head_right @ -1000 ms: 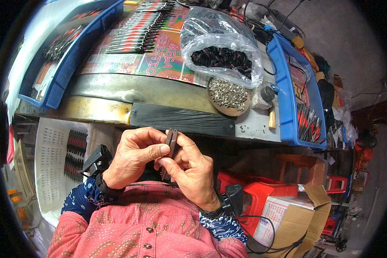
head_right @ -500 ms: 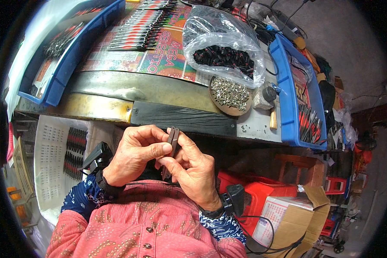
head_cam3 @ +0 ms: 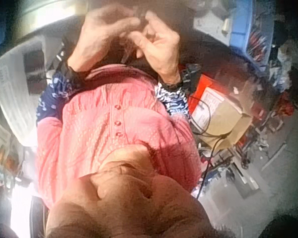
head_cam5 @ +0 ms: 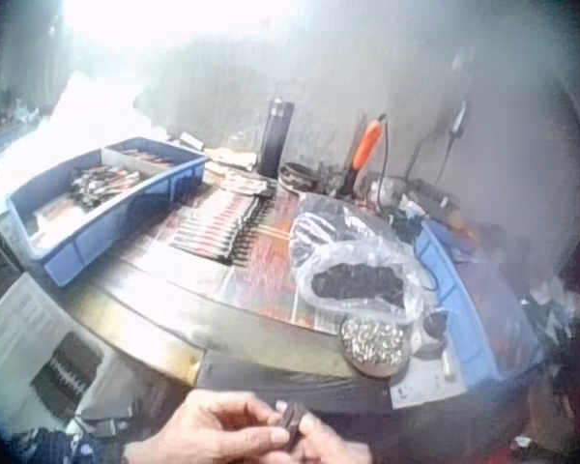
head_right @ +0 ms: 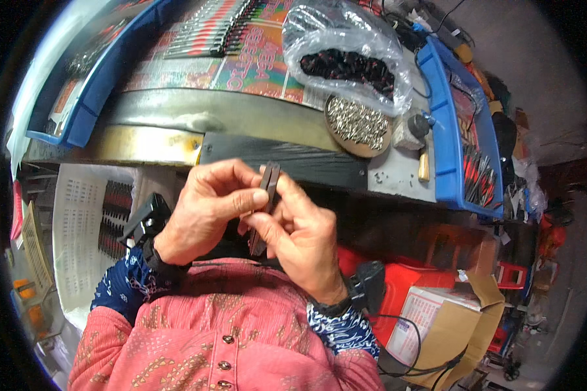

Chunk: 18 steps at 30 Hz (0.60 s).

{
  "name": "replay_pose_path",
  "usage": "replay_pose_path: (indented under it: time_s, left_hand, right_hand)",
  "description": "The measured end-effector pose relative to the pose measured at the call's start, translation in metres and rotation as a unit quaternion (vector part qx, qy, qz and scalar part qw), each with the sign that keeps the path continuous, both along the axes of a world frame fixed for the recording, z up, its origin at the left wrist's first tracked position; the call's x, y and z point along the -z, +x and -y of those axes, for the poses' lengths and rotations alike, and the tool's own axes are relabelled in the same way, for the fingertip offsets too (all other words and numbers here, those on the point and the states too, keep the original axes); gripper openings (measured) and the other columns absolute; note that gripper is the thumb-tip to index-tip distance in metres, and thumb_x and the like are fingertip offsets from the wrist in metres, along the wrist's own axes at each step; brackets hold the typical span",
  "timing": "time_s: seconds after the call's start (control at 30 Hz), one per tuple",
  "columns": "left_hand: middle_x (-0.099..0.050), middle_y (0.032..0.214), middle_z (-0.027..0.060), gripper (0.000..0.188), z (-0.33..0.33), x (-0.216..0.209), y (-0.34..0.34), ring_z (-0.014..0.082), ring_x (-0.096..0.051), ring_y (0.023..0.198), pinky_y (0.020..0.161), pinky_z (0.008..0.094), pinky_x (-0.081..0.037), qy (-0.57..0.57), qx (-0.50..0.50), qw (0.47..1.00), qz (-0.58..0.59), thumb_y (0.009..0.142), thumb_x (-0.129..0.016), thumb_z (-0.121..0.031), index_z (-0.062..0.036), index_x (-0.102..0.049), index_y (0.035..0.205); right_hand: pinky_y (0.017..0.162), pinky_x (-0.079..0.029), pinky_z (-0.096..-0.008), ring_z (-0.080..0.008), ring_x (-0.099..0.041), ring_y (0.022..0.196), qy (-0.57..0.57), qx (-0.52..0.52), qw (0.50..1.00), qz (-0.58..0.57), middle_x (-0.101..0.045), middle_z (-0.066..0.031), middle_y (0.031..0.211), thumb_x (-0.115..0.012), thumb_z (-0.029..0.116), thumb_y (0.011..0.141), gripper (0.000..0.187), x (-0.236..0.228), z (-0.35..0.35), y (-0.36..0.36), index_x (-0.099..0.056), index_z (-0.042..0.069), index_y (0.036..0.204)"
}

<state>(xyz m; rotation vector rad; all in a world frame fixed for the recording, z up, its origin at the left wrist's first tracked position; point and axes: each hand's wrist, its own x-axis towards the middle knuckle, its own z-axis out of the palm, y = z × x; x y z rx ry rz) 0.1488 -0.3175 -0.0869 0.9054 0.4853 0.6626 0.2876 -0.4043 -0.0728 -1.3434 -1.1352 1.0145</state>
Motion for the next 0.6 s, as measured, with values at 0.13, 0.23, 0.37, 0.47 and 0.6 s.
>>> replay_pose_path:
  time_s: [0.13, 0.23, 0.37, 0.47, 0.6]
  left_hand:
    - [-0.065, 0.080, 0.0016, 0.011, -0.004, -0.005, 0.002, 0.0061, -0.057, 0.065, 0.052, 0.0198, -0.044, 0.000, 0.001, 1.000, 0.020, 0.088, -0.070, -0.011, -0.0026, -0.064, 0.093]
    - [-0.065, 0.081, 0.0010, 0.013, -0.012, -0.009, 0.004, 0.0060, -0.058, 0.064, 0.052, 0.0195, -0.044, 0.017, 0.001, 1.000, 0.008, 0.089, -0.070, -0.014, -0.0037, -0.064, 0.095]
    - [-0.065, 0.081, 0.0010, 0.014, -0.016, -0.011, 0.005, 0.0057, -0.058, 0.063, 0.052, 0.0196, -0.044, 0.014, -0.005, 1.000, 0.009, 0.089, -0.069, -0.015, -0.0035, -0.064, 0.095]
    - [-0.066, 0.078, 0.0016, 0.015, -0.016, -0.009, 0.006, 0.0049, -0.055, 0.061, 0.052, 0.0195, -0.043, 0.014, -0.021, 1.000, 0.007, 0.089, -0.069, -0.015, -0.0009, -0.066, 0.094]
    - [-0.065, 0.082, 0.0003, 0.013, -0.018, -0.007, 0.005, 0.0060, -0.059, 0.065, 0.051, 0.0190, -0.044, 0.021, -0.006, 1.000, 0.005, 0.089, -0.069, -0.014, -0.0046, -0.063, 0.095]
  right_hand:
    - [0.046, -0.043, -0.0168, -0.0075, -0.060, 0.062, 0.008, -0.018, 1.000, -0.001, -0.068, -0.0093, 0.083, -0.065, -0.003, 0.088, 0.050, -0.008, -0.008, 0.005, -0.047, -0.007, 0.134]
    - [0.045, -0.041, -0.0163, -0.0042, -0.056, 0.056, 0.010, -0.021, 1.000, -0.014, -0.067, -0.0066, 0.078, -0.065, -0.002, 0.088, 0.047, -0.014, -0.015, 0.006, -0.050, -0.005, 0.132]
    - [0.044, -0.039, -0.0155, -0.0008, -0.052, 0.053, 0.001, -0.019, 0.999, -0.028, -0.064, -0.0010, 0.071, -0.066, 0.001, 0.088, 0.043, -0.020, -0.021, 0.006, -0.054, -0.002, 0.129]
    - [0.044, -0.039, -0.0151, -0.0009, -0.053, 0.055, 0.005, -0.020, 0.999, -0.033, -0.065, -0.0020, 0.074, -0.066, 0.001, 0.088, 0.042, -0.021, -0.023, 0.005, -0.054, -0.003, 0.128]
    - [0.042, -0.040, -0.0163, -0.0052, -0.055, 0.052, 0.012, -0.024, 0.999, -0.034, -0.069, -0.0113, 0.081, -0.065, -0.001, 0.089, 0.040, -0.019, -0.024, 0.004, -0.053, -0.007, 0.127]
